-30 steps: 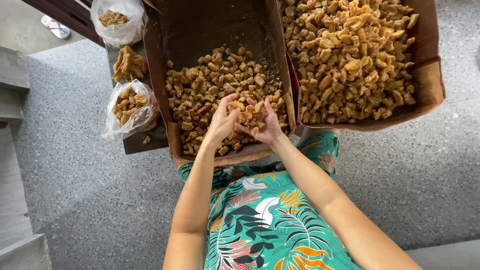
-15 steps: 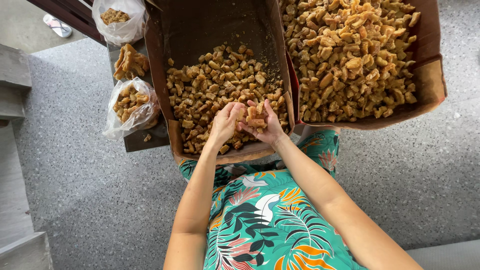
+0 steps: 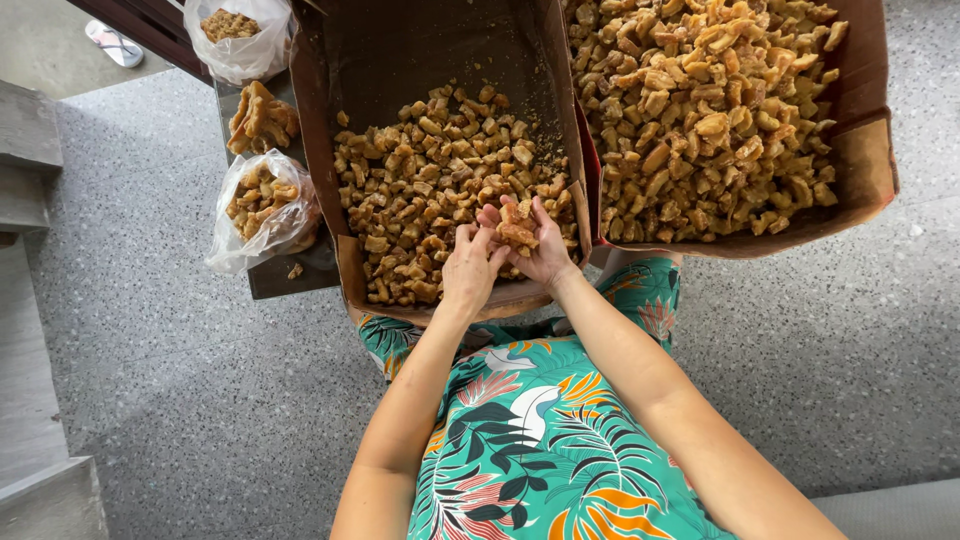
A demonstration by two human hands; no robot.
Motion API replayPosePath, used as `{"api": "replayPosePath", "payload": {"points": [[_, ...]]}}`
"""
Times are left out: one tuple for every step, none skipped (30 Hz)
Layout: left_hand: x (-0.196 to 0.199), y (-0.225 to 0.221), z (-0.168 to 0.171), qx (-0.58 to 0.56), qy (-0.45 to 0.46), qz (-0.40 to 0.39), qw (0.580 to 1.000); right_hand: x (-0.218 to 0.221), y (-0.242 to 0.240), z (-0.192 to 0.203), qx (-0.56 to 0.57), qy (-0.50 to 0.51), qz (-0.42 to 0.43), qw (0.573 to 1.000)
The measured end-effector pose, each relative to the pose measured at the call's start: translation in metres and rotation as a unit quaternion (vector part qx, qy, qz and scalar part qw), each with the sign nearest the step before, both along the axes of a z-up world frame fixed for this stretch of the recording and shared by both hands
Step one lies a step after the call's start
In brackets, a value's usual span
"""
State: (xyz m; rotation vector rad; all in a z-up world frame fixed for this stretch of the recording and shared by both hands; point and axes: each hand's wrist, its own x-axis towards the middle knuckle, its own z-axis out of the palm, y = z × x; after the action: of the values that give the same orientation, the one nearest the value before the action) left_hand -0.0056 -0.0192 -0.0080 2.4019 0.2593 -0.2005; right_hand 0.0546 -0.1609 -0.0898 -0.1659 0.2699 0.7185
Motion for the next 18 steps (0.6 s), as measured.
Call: {"api": "replayPosePath", "payload": {"points": [[0.001, 0.001, -0.002, -0.013, -0.013, -0.001, 1.0, 0.0, 0.0, 0.003, 0.012, 0.007, -0.004, 1.0], [0.002, 0.004, -0.004, -0.027, -0.025, -0.003, 0.999, 0.0, 0.0, 0.006, 0.024, 0.013, -0.009, 1.0], [0.003, 0.009, -0.007, -0.04, -0.038, -0.004, 0.998, 0.001, -0.001, 0.009, 0.03, 0.011, -0.009, 0.999], [0.005, 0.016, -0.008, -0.059, -0.008, -0.007, 0.998, 0.002, -0.002, 0.012, 0.036, 0.008, -0.01, 0.999], [0.008, 0.026, -0.01, -0.077, 0.024, -0.011, 0.997, 0.002, -0.003, 0.014, 0.042, 0.007, -0.01, 0.999], [0.01, 0.034, -0.012, -0.095, 0.055, -0.014, 0.994, 0.002, -0.003, 0.015, 0.028, 0.017, -0.013, 0.999], [0.01, 0.043, -0.013, -0.117, 0.063, -0.004, 0.991, 0.003, -0.004, 0.015, 0.014, 0.026, -0.015, 0.999], [0.01, 0.05, -0.013, -0.14, 0.07, 0.005, 0.988, 0.004, -0.005, 0.014, 0.0, 0.035, -0.017, 0.999], [0.01, 0.056, -0.014, -0.162, 0.077, 0.015, 0.984, 0.005, -0.005, 0.012, 0.01, 0.025, -0.015, 1.0], [0.01, 0.06, -0.015, -0.197, 0.099, 0.032, 0.975, 0.005, -0.004, 0.01, 0.019, 0.014, -0.013, 1.0], [0.011, 0.062, -0.015, -0.232, 0.12, 0.048, 0.964, 0.005, -0.004, 0.007, 0.028, 0.004, -0.01, 1.0], [0.011, 0.064, -0.015, -0.266, 0.14, 0.064, 0.952, 0.004, -0.004, 0.004, 0.008, 0.0, -0.007, 1.0], [0.012, 0.065, -0.015, -0.246, 0.14, 0.067, 0.957, 0.003, -0.005, 0.002, -0.012, -0.003, -0.004, 1.0], [0.013, 0.065, -0.014, -0.226, 0.138, 0.07, 0.962, 0.001, -0.005, 0.0, -0.032, -0.006, -0.001, 0.999], [0.015, 0.065, -0.011, -0.206, 0.137, 0.072, 0.966, 0.001, -0.005, -0.002, -0.05, -0.017, 0.003, 0.999], [0.017, 0.064, -0.008, -0.165, 0.065, 0.046, 0.983, 0.001, -0.004, -0.002, -0.067, -0.028, 0.008, 0.997], [0.019, 0.064, -0.004, -0.123, -0.008, 0.019, 0.992, 0.001, -0.004, -0.002, -0.084, -0.039, 0.012, 0.996], [0.02, 0.063, 0.001, -0.079, -0.08, -0.01, 0.994, 0.001, -0.004, -0.001, -0.075, -0.032, 0.011, 0.997]]}}
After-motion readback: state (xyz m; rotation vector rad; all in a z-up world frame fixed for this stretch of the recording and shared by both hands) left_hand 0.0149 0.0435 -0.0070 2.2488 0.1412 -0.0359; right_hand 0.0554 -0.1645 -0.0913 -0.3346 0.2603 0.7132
